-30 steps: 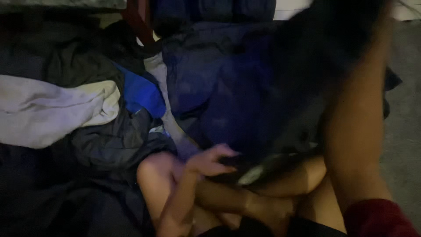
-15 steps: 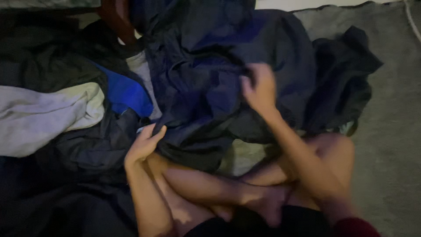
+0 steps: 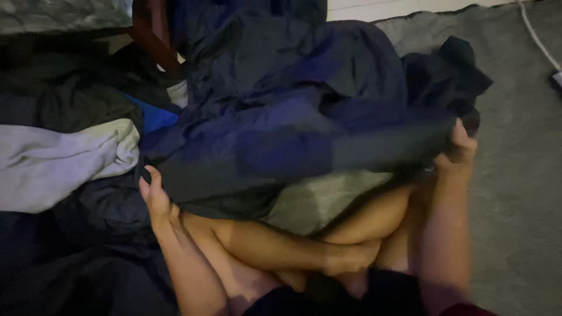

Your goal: The person sits cross-legged on the floor and folds a dark-colored piece of clothing. They smooth out the fabric, fold it in half, and then fold it again into a smaller rectangle.

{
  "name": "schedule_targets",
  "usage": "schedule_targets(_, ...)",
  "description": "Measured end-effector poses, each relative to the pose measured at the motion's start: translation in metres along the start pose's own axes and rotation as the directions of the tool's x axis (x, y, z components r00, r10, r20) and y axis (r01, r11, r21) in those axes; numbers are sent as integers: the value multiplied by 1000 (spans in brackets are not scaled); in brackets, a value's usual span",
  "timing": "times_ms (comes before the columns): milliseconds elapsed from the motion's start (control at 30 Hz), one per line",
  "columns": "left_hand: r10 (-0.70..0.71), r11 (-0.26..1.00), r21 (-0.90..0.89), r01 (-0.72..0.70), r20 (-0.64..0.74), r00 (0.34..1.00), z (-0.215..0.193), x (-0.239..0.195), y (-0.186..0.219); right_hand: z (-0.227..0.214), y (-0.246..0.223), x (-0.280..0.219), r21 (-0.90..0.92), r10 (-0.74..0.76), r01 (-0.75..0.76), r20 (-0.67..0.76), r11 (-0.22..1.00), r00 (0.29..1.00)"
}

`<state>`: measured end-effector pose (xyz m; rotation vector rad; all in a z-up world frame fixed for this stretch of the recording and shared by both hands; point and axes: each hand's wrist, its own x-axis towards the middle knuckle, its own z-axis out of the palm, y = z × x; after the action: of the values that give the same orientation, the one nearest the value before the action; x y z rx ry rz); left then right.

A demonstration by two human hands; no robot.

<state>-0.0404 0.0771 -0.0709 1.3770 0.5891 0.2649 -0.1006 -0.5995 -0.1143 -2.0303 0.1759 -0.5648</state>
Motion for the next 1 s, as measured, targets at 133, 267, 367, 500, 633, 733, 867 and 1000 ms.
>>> schedule_targets(133, -282, 946, 201, 256, 112, 953, 19, -19, 1, -1, 30, 16, 27, 682, -685, 72, 728, 728)
schedule_targets(267, -524, 745, 665, 50, 537, 662, 11, -23, -9, 77, -18, -23, 405, 65, -766, 864, 500, 499)
schedule_targets(367, -71, 892, 425, -152, 466, 882, -22, -3, -21, 47, -8, 5, 403, 172, -342, 401, 849, 900)
schedule_targets(500, 143, 955, -286, -77, 215, 966, -5, 1, -13, -28, -37, -2, 276, 63, -113, 185, 955, 981)
schedule_targets(633, 32, 903, 367, -222, 458, 888, 10, -10, -15, -5, -9, -4, 302, -327, 199, 468, 932, 821)
schedule_targets(733, 4, 882, 455, -119, 245, 969, 2, 4, -13, -2, -34, -24, 225, 125, -251, 458, 942, 880)
schedule_targets(867, 329, 936, 105, -335, 76, 941, -38, -2, 4, -56, -28, -14, 837, -214, -216, 363, 503, 907)
schedule_targets(1000, 215, 959, 29, -282, 574, 790, -47, -31, -11, -44, -62, -27, 528, 240, -503, 489, 684, 839)
